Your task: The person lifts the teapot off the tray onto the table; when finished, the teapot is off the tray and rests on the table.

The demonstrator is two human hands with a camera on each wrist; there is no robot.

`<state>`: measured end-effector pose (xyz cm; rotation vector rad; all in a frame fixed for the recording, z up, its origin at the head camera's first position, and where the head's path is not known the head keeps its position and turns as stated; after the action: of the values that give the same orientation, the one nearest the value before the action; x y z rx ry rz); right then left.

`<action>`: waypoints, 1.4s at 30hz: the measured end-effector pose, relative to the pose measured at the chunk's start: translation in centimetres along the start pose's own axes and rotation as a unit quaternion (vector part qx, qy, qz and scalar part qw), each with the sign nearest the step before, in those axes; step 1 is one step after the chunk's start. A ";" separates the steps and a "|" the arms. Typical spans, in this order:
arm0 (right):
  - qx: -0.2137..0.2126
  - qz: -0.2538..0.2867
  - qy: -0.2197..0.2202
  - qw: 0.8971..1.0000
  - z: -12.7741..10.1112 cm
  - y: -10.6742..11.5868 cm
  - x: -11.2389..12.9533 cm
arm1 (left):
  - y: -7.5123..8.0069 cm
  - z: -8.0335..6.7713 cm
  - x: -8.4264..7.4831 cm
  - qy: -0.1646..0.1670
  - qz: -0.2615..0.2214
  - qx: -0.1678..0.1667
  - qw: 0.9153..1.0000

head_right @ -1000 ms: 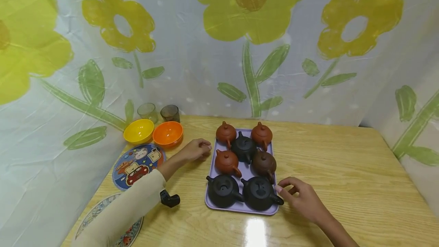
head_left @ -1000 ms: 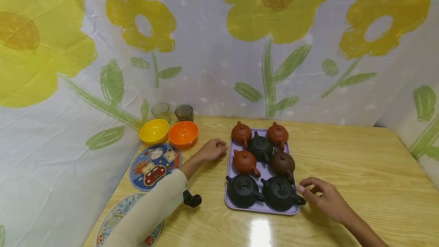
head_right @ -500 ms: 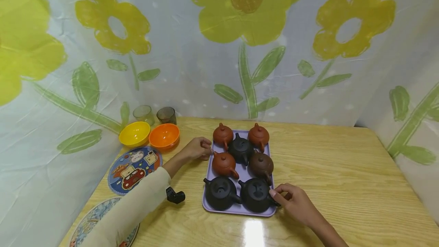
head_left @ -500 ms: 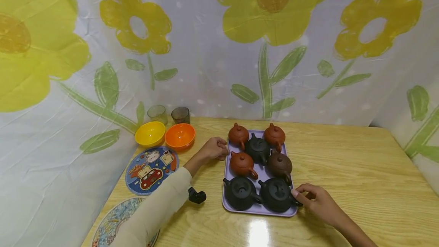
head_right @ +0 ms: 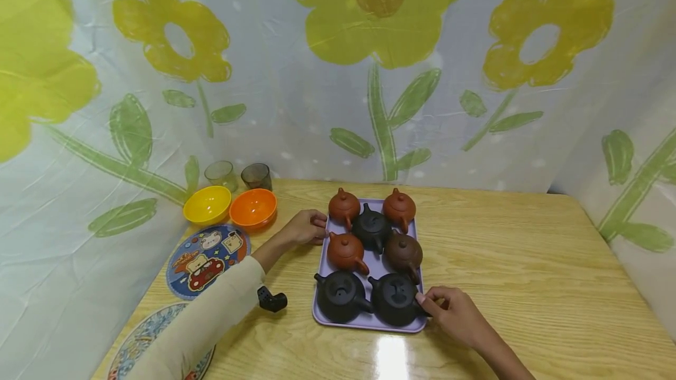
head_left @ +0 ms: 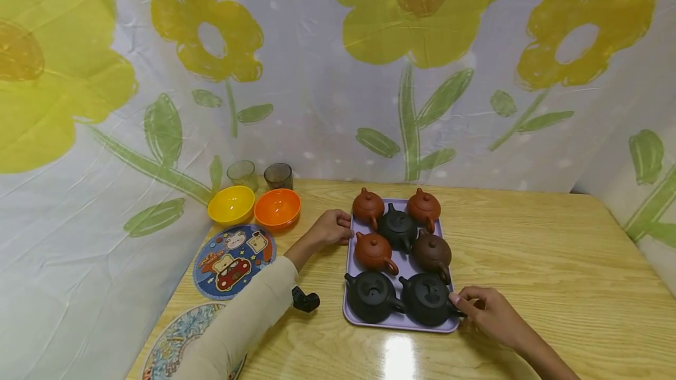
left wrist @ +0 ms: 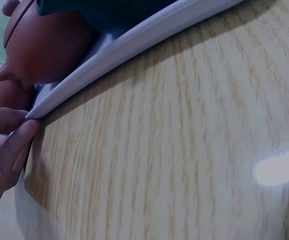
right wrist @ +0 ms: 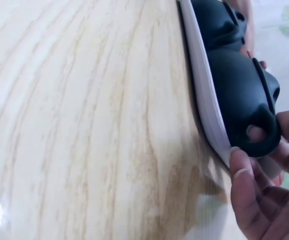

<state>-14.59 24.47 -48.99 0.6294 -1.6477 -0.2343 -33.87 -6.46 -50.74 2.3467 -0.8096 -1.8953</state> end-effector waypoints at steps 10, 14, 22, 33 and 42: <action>0.048 -0.020 -0.002 0.999 -0.1 0.0 0.4 | 0.3 0.3 0.3 0.006 -0.008 -0.002 1.000; 0.056 -0.035 -0.007 0.998 -0.2 0.0 0.5 | 0.3 0.4 0.4 0.004 -0.014 -0.009 1.000; 0.056 -0.050 -0.017 0.997 -0.2 -0.1 0.8 | 0.0 0.5 0.3 0.001 -0.010 -0.021 1.000; 0.072 -0.002 -0.030 0.997 -0.4 0.0 1.4 | -0.2 0.5 0.3 0.014 -0.015 -0.019 1.000; 0.098 0.072 -0.048 0.991 -0.5 0.2 1.2 | -0.4 0.4 0.4 0.011 -0.018 -0.020 1.000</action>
<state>-14.20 24.15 -47.75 0.6509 -1.8152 0.0036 -34.07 -6.19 -51.31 2.3710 -0.7269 -1.8759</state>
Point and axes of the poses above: each hand's wrist, its own z-axis towards the middle knuckle, its own y-axis out of the back of the hand, x = y × z, the point moved 5 cm from there along z, towards the middle knuckle, and after that the axes turned 1 degree about -y, right-handed, at the moved point
